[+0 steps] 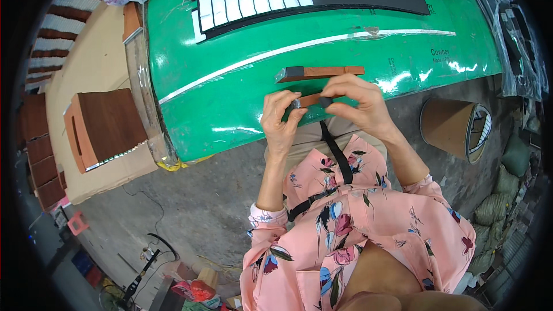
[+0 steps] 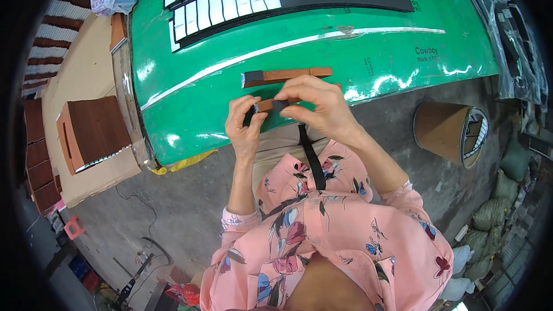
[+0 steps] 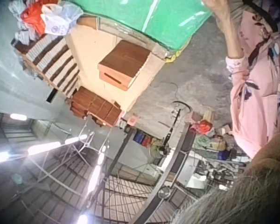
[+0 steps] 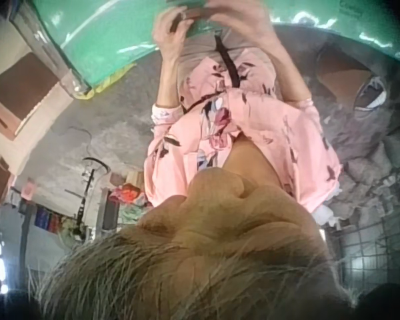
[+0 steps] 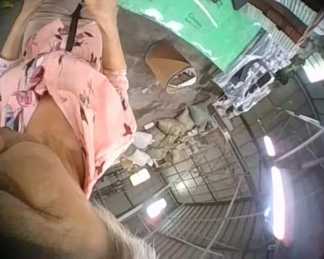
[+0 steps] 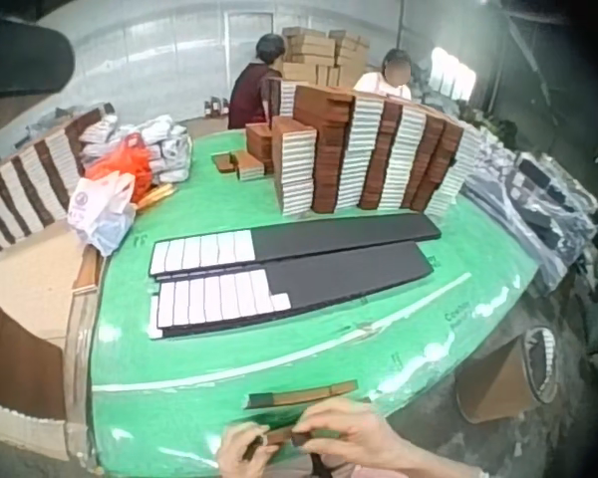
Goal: The recorder is assembling small wooden or bamboo furniture components by attaching rectangular end pieces to long slats.
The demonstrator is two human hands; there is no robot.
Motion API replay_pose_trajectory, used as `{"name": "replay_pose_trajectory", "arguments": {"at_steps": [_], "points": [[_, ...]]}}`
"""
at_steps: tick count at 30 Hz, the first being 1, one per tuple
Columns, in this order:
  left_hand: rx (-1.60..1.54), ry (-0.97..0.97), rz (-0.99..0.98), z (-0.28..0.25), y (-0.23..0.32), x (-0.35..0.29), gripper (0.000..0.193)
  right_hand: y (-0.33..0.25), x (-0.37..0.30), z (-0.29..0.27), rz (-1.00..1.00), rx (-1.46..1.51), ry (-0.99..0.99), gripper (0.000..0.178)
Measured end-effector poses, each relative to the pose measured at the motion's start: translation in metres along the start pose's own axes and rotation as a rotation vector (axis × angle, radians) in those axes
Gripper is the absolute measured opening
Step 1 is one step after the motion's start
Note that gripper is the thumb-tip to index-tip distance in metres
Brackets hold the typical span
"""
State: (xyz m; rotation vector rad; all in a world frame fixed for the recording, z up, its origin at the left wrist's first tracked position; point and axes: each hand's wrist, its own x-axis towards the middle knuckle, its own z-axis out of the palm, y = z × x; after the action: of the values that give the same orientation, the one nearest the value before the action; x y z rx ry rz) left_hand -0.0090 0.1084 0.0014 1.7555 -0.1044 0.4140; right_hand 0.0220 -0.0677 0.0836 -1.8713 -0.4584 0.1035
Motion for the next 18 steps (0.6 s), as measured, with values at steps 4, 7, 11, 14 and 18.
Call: {"name": "replay_pose_trajectory", "arguments": {"at_steps": [4, 7, 11, 14, 18], "points": [[-0.013, 0.0, 0.017, 0.0, -0.002, -0.001, 0.029, -0.001, 0.004, 0.009, -0.008, -0.26, 0.0, 0.023], [-0.026, -0.009, 0.025, 0.0, -0.003, -0.002, 0.029, -0.001, 0.007, 0.01, -0.15, -0.397, -0.036, 0.023], [-0.034, -0.025, 0.054, -0.002, -0.006, -0.004, 0.025, -0.005, 0.007, 0.015, -0.164, -0.431, -0.064, 0.023], [-0.046, -0.024, 0.059, -0.002, -0.01, -0.004, 0.025, -0.002, 0.009, 0.017, -0.16, -0.425, -0.07, 0.021], [-0.051, -0.015, 0.055, -0.001, -0.005, -0.002, 0.027, -0.007, 0.01, 0.015, -0.172, -0.441, -0.069, 0.021]]}}
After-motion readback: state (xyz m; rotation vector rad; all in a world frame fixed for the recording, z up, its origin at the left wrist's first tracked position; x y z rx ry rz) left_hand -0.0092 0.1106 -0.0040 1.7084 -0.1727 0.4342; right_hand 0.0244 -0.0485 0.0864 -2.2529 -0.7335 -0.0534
